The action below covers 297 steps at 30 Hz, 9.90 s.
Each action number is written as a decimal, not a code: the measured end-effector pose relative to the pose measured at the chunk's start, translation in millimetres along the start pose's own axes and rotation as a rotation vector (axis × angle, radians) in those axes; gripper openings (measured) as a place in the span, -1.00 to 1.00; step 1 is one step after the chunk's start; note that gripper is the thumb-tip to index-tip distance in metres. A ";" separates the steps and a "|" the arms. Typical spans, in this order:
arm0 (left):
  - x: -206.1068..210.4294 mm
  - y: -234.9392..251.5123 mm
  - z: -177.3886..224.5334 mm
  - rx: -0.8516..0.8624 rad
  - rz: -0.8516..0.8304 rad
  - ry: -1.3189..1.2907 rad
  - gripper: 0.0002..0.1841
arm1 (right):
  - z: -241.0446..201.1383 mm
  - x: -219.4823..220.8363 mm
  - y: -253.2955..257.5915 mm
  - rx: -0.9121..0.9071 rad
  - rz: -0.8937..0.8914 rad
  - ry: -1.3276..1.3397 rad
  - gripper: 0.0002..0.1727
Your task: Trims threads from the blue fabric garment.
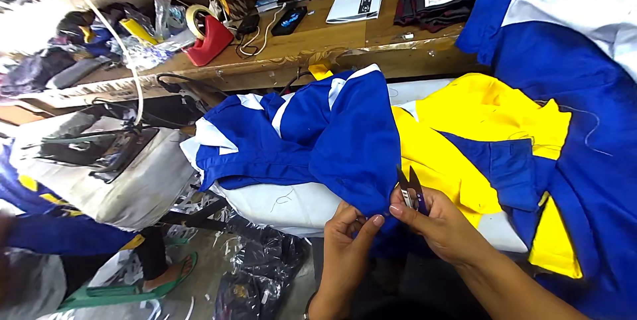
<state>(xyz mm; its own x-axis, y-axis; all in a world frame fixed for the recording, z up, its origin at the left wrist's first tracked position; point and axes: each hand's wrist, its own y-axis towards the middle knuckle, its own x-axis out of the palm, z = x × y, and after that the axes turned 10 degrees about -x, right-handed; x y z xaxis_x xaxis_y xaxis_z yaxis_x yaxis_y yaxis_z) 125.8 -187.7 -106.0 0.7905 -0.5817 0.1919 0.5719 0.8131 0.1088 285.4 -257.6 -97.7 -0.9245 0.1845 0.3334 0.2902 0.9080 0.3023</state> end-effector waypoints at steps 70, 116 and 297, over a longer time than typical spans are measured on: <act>8.9 1.3 -1.9 0.204 0.112 0.281 -0.86 | 0.8 6.2 -4.5 -0.063 0.098 -0.058 -0.93; 24.3 -4.5 -11.7 0.018 0.144 -0.171 -0.86 | 20.3 0.2 -30.4 -0.437 0.275 -0.677 -0.75; 10.9 -10.9 2.1 -0.026 0.100 -0.120 -0.78 | 16.7 -9.0 -42.2 -0.574 0.215 -0.816 -0.71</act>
<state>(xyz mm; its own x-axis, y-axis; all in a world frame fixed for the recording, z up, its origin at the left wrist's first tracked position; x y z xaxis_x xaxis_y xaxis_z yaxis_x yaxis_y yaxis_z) 127.7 -202.8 -103.1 0.8128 -0.4898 0.3154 0.4985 0.8649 0.0587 277.4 -291.3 -128.4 -0.6629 0.7173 -0.2145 0.3461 0.5476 0.7618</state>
